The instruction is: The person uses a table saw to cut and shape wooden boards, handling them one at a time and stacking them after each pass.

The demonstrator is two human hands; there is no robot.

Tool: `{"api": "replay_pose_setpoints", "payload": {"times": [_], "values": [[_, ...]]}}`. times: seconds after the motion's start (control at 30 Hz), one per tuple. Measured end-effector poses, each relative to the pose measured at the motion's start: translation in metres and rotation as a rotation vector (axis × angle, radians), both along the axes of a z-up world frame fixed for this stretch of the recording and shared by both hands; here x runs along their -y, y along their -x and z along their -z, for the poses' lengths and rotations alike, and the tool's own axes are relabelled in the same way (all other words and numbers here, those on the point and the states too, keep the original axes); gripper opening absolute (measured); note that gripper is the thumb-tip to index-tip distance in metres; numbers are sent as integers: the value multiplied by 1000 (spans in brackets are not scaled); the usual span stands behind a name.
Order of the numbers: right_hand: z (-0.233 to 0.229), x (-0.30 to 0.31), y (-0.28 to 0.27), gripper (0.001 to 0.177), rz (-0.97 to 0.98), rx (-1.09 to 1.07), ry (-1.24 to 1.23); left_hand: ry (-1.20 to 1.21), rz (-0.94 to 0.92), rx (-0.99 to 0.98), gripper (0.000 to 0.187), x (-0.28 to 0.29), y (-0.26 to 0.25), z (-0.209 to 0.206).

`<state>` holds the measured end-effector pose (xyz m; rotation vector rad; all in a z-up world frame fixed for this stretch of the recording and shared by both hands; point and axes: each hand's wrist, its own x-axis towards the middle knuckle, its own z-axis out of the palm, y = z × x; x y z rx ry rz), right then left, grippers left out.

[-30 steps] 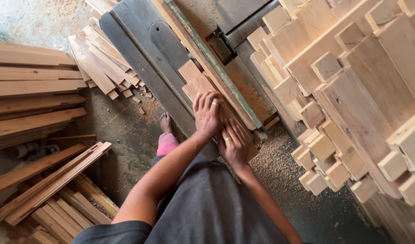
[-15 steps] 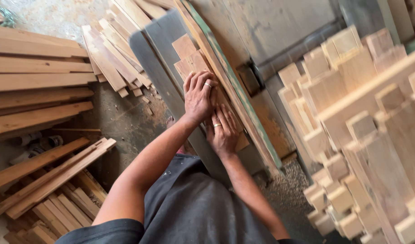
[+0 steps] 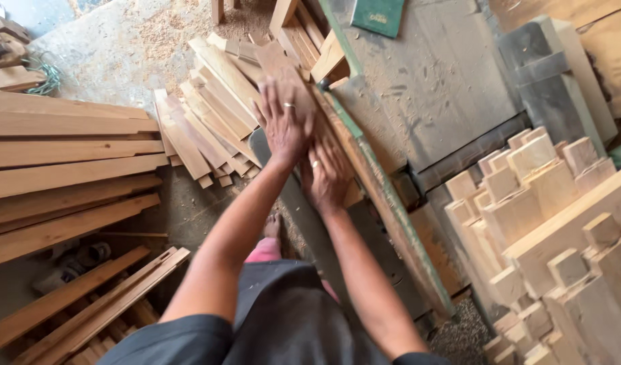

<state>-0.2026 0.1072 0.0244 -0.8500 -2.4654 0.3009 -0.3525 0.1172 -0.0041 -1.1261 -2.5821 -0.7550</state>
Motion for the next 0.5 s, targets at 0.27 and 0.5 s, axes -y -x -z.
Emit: {"api": "replay_pose_setpoints", "payload": {"times": [0.27,0.5], "values": [[-48,47,3,31,-130,-125,92,-584,-163,1152,80,6,46,11],[-112,147,-113,20,-35,-424,330,-1549,394,2359,55,122,52,-35]]}}
